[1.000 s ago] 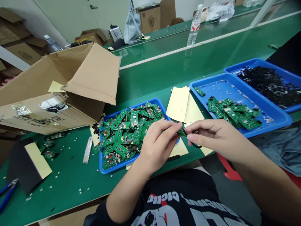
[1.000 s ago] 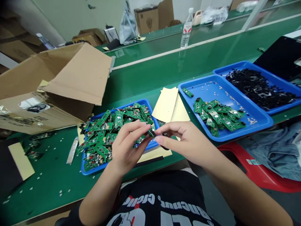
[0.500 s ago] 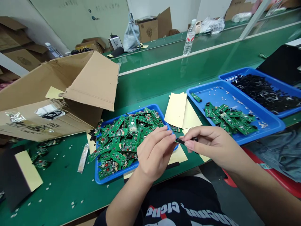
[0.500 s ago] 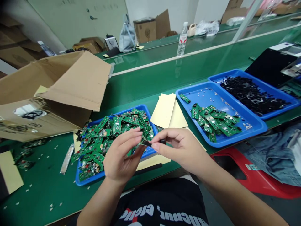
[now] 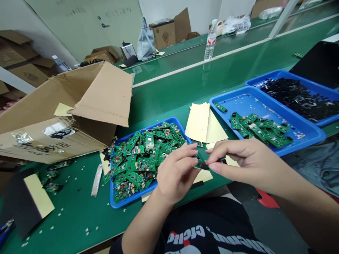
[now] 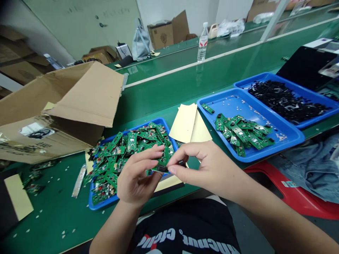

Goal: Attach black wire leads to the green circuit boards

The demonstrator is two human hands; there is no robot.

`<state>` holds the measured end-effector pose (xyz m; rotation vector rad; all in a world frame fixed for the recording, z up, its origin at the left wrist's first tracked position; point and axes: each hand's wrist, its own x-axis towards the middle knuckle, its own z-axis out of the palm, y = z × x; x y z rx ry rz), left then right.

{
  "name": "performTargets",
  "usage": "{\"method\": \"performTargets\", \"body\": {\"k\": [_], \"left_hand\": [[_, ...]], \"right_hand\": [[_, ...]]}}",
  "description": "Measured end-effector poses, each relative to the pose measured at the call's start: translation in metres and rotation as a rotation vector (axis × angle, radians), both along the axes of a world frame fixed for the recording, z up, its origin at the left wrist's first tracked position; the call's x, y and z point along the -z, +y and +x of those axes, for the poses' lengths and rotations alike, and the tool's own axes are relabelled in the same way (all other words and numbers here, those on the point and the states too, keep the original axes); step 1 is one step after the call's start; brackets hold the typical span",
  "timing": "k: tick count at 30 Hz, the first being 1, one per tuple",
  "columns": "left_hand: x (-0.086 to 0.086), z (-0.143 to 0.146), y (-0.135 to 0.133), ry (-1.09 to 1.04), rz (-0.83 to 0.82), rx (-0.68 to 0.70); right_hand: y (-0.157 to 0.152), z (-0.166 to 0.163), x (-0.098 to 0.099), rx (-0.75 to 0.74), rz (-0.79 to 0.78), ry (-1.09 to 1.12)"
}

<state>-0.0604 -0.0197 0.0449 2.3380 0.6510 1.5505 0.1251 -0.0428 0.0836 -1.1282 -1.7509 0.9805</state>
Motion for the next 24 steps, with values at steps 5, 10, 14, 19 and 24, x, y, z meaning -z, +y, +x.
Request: {"method": "performTargets", "body": {"k": [5,10,14,19,24], "left_hand": [[-0.003,0.002,0.001,0.036,-0.087,0.026],[-0.005,0.008,0.003,-0.005,-0.170,0.057],[-0.004,0.012,0.003,0.061,-0.059,-0.087],[-0.005,0.016,0.005,0.130,0.042,-0.167],[-0.013,0.024,0.008,0.141,-0.116,0.062]], "right_hand": [[-0.002,0.003,0.002,0.006,0.073,-0.065],[-0.001,0.006,0.004,0.007,0.140,-0.125],[0.000,0.008,0.008,0.042,0.329,-0.167],[0.000,0.017,0.013,0.010,0.413,-0.211],[-0.004,0.029,0.013,0.016,0.401,-0.197]]}}
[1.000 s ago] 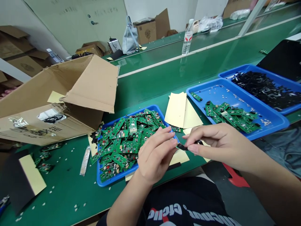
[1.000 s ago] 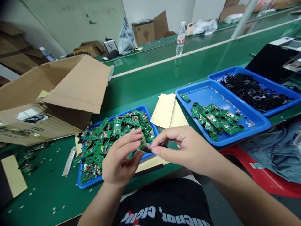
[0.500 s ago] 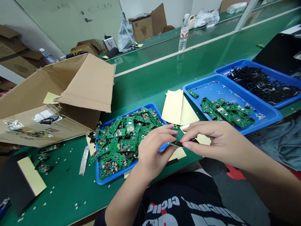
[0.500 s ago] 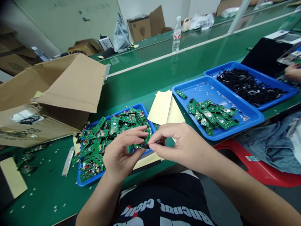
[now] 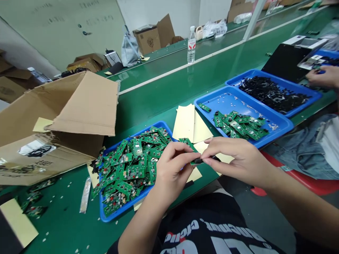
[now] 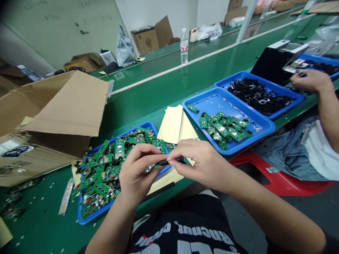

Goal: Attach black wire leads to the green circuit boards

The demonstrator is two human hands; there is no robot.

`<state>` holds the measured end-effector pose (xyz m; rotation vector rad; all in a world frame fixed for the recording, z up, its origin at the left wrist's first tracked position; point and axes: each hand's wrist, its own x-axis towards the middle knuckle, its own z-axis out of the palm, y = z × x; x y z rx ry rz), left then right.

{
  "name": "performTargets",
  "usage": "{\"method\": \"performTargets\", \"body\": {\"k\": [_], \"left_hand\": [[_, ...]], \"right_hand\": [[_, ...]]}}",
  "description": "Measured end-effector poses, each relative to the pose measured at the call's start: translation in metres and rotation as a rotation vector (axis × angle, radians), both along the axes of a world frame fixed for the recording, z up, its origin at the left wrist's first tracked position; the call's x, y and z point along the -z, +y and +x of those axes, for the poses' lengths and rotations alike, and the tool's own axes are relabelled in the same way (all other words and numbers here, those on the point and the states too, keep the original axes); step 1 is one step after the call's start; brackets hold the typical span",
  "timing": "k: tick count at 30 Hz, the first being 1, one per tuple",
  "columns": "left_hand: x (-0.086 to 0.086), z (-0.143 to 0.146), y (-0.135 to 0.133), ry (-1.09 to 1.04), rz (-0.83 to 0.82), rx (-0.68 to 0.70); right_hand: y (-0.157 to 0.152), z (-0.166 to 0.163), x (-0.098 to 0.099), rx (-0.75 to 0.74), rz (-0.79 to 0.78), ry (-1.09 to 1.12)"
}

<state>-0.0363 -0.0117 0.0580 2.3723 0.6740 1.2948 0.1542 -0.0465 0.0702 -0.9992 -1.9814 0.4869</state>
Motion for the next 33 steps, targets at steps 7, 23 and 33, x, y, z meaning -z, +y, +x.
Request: {"method": "performTargets", "body": {"k": [7,23,33], "left_hand": [[0.002,0.017,0.001,-0.151,-0.278,0.197],[0.008,0.051,0.013,-0.250,-0.648,0.557],[0.023,0.070,0.001,-0.413,-0.811,0.402]], "right_hand": [[-0.011,0.013,0.002,0.054,0.010,0.002],[-0.026,0.049,-0.007,-0.006,-0.018,-0.081],[-0.028,0.036,0.024,0.341,0.291,-0.111]]}}
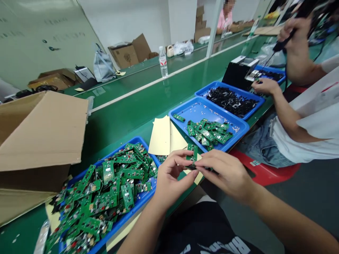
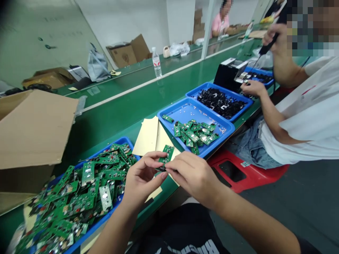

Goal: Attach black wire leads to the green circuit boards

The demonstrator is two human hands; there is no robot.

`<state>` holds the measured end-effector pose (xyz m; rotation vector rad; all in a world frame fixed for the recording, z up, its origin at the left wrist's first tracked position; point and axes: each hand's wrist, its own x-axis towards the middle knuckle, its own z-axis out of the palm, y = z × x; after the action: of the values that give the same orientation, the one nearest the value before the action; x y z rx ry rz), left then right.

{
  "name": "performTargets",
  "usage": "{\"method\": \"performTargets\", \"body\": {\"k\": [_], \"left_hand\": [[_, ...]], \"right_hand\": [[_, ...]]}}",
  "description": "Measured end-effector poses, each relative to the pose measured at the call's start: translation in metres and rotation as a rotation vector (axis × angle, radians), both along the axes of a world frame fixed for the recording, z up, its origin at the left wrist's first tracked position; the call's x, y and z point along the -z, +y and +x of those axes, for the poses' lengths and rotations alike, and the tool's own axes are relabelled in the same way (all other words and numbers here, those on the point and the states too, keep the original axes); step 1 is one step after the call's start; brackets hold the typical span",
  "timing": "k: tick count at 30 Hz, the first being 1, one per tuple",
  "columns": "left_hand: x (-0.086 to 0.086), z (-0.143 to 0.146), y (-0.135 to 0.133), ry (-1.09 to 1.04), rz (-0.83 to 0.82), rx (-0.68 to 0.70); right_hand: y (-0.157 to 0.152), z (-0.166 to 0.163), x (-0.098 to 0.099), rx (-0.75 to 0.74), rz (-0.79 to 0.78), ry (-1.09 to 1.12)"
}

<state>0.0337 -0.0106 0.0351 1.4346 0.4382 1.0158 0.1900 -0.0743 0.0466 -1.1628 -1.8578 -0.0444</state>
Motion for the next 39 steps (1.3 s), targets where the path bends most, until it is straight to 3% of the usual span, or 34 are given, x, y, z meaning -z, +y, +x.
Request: {"method": "performTargets", "body": {"k": [4,10,16,27,32,39], "left_hand": [[0.005,0.007,0.000,0.059,0.008,-0.094],[0.004,0.016,0.004,0.087,-0.051,0.022],[0.001,0.014,0.005,0.038,-0.161,0.090],[-0.003,0.010,0.000,0.105,-0.022,0.060],[-0.007,0.008,-0.001,0.201,0.163,-0.014],[-0.001,0.011,-0.001,0.349,0.679,-0.192]], "right_hand": [[0.002,-0.003,0.012,0.100,0.088,-0.013],[0.001,0.002,0.019,0.192,0.070,0.000],[-0.002,0.009,0.010,0.070,-0.026,0.075],[-0.004,0.015,-0.006,-0.012,-0.086,-0.073],[-0.003,0.013,-0.005,-0.006,-0.083,-0.099],[0.003,0.013,-0.005,0.038,-0.034,-0.202]]}}
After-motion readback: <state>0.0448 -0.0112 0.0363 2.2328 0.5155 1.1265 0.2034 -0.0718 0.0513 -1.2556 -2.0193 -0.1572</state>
